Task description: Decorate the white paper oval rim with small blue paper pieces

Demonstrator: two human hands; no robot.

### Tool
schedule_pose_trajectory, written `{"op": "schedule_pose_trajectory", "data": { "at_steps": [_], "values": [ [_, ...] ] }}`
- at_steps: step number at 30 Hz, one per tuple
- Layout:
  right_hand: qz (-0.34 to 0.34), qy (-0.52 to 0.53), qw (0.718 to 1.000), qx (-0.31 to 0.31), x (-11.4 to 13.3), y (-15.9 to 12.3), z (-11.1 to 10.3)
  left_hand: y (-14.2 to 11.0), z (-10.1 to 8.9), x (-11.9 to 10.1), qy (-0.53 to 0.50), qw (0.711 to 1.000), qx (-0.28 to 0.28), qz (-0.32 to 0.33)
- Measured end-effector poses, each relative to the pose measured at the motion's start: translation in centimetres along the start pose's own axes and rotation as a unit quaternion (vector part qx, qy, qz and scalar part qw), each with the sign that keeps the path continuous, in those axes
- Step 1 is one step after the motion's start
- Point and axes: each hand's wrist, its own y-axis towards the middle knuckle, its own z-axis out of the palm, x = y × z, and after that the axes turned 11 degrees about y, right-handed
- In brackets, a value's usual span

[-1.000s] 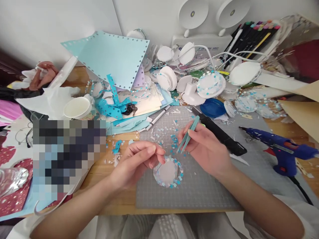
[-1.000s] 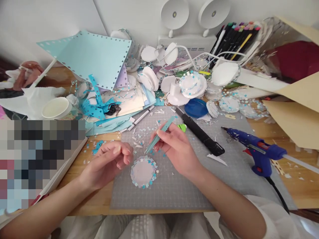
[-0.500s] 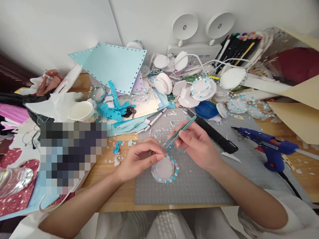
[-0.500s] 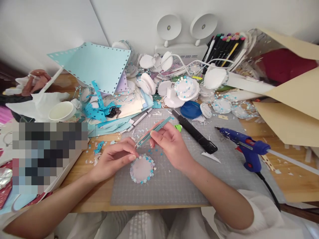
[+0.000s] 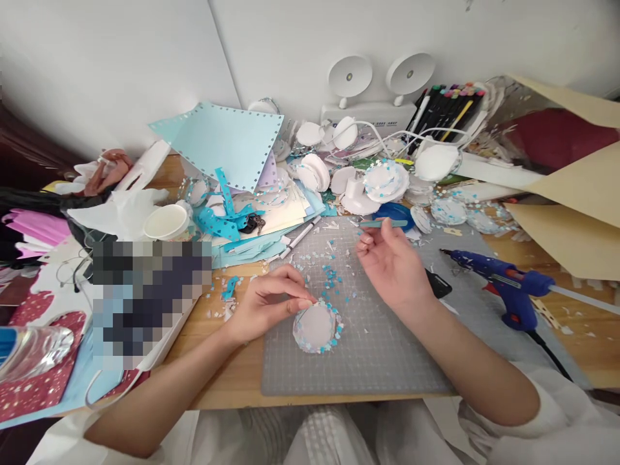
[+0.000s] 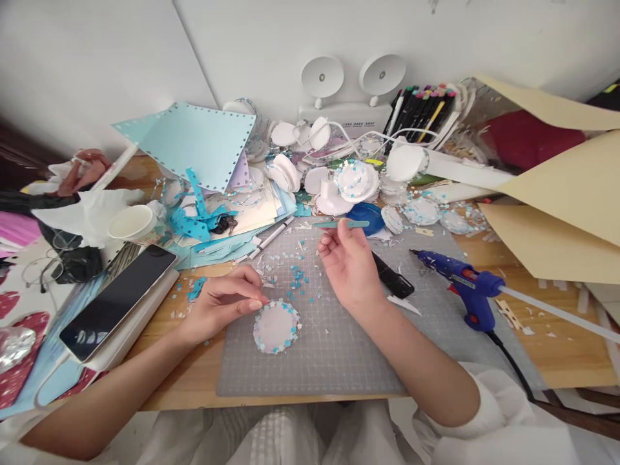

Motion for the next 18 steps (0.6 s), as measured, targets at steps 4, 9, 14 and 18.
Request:
{"op": "schedule_pose_trajectory", "data": {
  "at_steps": [4,9,14,18],
  "values": [
    [-0.025,-0.02,0.999,0.013,0.9,0.5,0.0,0.0,-0.1,-0.2,0.024,1.0,0.013,0.012],
    [0.119,-0.043,0.987,0.095,1.0,-0.5,0.9,0.1,-0.4,-0.8,0.128,0.991,-0.041,-0.004],
    [0.174,-0.051,0.974,0.136,0.2,-1.4,1.0,0.0,-0.2,-1.1,0.208,0.976,0.061,-0.03],
    [0.127,-0.037,0.988,0.082,0.2,-1.1,0.9,-0.1,0.3,-1.1,0.172,0.978,0.1,-0.064]
  ]
}}
